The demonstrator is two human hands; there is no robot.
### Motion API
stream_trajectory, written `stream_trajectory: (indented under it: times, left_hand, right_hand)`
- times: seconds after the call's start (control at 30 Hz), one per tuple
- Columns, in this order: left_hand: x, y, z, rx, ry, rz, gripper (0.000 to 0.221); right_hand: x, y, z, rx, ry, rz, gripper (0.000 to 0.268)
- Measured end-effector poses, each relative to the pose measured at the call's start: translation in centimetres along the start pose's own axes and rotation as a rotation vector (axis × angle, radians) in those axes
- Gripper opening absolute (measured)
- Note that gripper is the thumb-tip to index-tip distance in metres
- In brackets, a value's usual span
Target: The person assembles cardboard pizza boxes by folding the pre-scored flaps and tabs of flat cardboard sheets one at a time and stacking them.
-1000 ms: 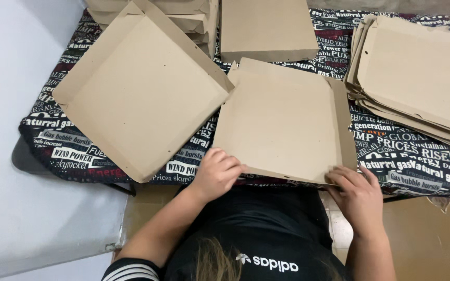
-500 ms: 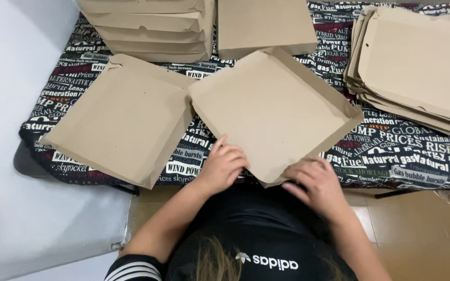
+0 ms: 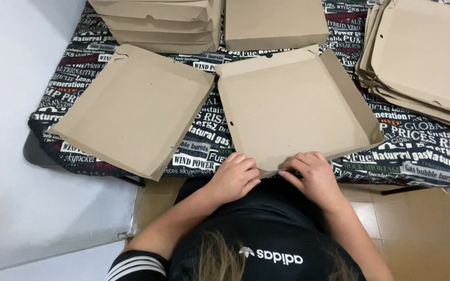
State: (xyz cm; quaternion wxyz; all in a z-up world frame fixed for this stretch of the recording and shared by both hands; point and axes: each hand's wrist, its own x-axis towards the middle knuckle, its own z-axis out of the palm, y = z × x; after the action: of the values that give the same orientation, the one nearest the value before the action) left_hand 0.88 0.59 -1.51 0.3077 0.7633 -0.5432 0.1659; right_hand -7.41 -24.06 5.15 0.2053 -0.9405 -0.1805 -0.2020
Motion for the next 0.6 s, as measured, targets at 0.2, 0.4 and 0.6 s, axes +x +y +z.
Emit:
stream_trajectory:
  times: [0.2,0.4,0.6]
  left_hand:
    - [1.4,1.4,-2.4,-0.089,0.065,0.015,0.020]
    - [1.7,1.5,-1.5,-0.136,-0.042,-0.058,0.014]
    - [1.7,1.3,-1.9,-0.131,-0.125,-0.060,0.012]
  right_hand:
    - [0.3,-1.4,-1.4,-0.073,-0.030,-0.089,0.015]
    - [0.1,-2.0,-2.2,0.029,-0.128,-0.120,0.009]
    - [-0.5,-0.7,-0.6,0.033,-0.123,-0.154,0.011]
